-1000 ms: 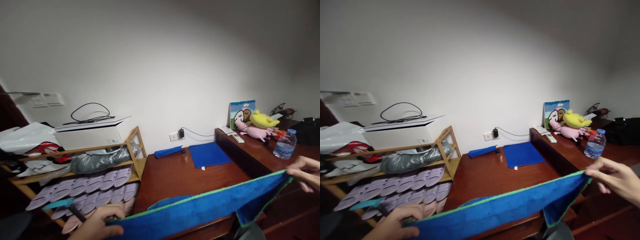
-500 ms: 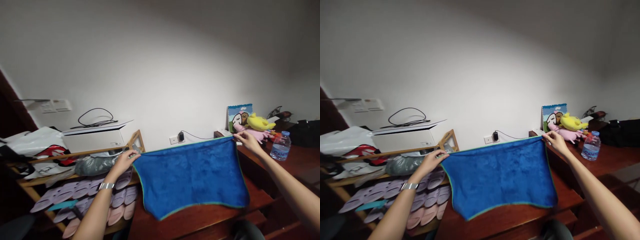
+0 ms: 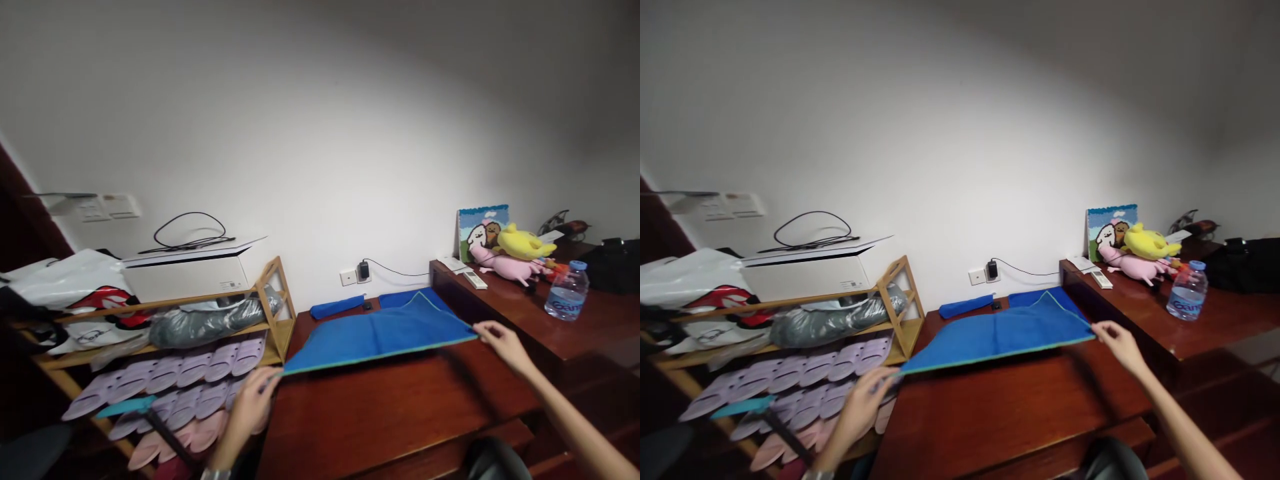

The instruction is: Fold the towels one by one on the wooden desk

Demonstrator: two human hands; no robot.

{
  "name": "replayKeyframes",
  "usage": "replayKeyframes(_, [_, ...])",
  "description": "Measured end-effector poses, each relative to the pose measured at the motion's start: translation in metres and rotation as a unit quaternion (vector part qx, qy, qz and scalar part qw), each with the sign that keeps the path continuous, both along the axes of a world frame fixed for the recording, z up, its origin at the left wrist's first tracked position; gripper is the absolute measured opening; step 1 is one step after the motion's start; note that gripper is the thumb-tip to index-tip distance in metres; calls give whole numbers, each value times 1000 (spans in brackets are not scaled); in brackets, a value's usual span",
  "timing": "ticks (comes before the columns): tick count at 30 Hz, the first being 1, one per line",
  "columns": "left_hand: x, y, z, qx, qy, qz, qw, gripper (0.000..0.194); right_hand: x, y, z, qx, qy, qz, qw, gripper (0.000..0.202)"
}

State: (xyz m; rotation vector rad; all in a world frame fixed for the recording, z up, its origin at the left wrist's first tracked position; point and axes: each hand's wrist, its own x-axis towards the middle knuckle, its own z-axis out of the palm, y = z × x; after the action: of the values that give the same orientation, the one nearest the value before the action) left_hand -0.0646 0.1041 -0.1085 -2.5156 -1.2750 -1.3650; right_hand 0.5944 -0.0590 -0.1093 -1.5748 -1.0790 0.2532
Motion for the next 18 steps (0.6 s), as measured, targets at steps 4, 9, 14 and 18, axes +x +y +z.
replayKeyframes(4, [8, -28, -112, -46, 103, -22, 993, 49, -7, -15, -118, -94, 25, -3, 995, 60])
replayKeyframes(9, [0, -52, -168, -30, 169, 7, 985, 32, -6, -30, -176, -156, -4, -10, 988, 49])
replayKeyframes(14, [-3, -76, -170, -29, 170, 30, 985, 25, -1, -43, -178, -160, -23, -13, 987, 48])
replayKeyframes(18, [1, -98, -169, -21, 155, 63, 986, 22, -1, -58, -186, -139, -22, -15, 990, 48])
